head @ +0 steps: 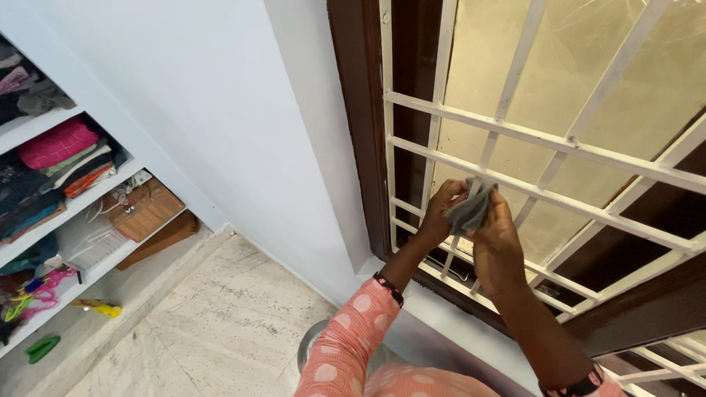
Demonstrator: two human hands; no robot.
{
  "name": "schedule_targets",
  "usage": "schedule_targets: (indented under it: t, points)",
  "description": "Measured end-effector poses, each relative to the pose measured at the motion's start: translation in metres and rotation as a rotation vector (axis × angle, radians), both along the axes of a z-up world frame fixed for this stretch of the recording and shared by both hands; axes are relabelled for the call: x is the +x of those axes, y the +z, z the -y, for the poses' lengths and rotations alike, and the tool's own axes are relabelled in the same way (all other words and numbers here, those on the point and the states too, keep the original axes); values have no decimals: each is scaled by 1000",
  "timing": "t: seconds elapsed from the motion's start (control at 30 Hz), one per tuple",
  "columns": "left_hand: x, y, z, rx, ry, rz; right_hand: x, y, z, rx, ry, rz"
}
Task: The person cleans the metal bars of a window grill using a grey cloth, wiping individual bars and joints by hand.
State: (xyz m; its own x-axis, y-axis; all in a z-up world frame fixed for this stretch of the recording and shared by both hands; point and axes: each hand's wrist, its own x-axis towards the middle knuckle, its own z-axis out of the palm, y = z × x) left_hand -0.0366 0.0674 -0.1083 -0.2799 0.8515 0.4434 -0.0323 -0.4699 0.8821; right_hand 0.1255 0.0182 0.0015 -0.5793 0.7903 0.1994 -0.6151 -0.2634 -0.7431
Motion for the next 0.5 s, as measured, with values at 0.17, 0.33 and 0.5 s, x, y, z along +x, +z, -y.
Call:
schedule_targets:
  t: [0.17, 0.33, 0.5]
  points:
    - [6, 23, 12, 107, -69, 228, 14, -4, 34, 409, -208, 378]
    - [19, 61, 52, 127, 455, -229, 9, -18, 24, 745, -459, 603]
    - [24, 105, 98, -119, 443, -494, 12, -23, 11, 909, -727, 707]
